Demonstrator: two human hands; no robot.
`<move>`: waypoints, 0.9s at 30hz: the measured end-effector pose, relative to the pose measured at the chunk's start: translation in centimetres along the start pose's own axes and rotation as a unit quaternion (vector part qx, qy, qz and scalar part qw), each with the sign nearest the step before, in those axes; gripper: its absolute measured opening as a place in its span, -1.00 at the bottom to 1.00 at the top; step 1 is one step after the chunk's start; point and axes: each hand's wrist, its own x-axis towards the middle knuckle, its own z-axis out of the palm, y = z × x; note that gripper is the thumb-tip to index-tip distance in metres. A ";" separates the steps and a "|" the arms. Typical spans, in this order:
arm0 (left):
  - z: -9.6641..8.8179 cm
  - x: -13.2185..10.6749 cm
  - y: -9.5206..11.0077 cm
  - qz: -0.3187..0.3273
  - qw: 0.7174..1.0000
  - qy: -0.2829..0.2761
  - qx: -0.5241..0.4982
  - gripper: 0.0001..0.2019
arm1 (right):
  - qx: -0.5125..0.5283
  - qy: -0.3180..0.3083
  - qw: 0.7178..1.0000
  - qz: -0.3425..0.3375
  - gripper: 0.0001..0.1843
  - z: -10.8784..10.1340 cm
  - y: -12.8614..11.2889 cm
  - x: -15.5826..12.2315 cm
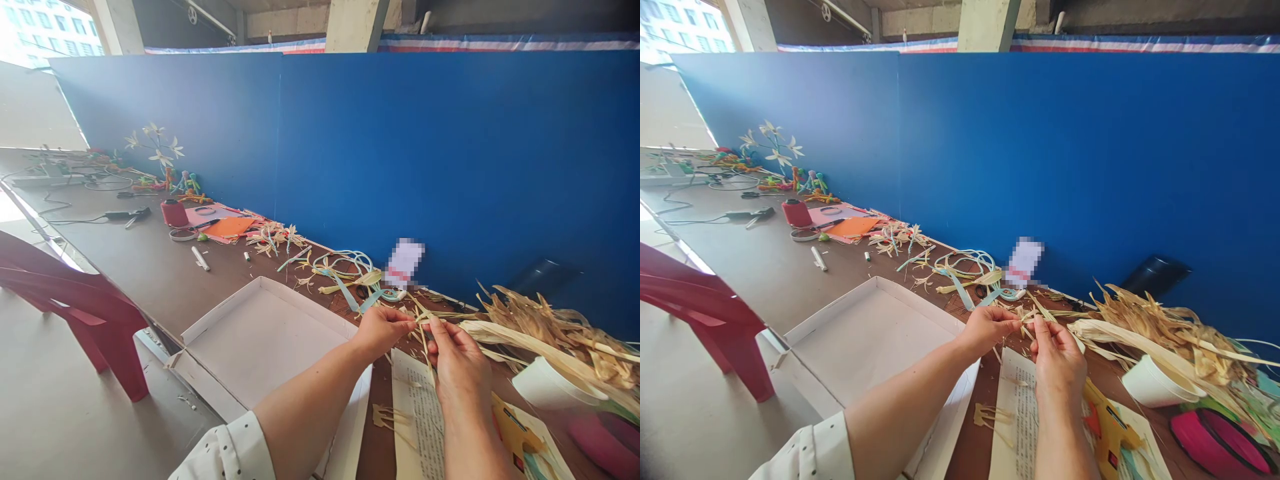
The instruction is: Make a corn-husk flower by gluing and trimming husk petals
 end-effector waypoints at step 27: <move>0.1 -0.2 0.5 -0.014 0.999 0.029 0.005 -0.82 | 0.019 0.049 0.999 0.001 -0.48 0.0 -2.0 -0.7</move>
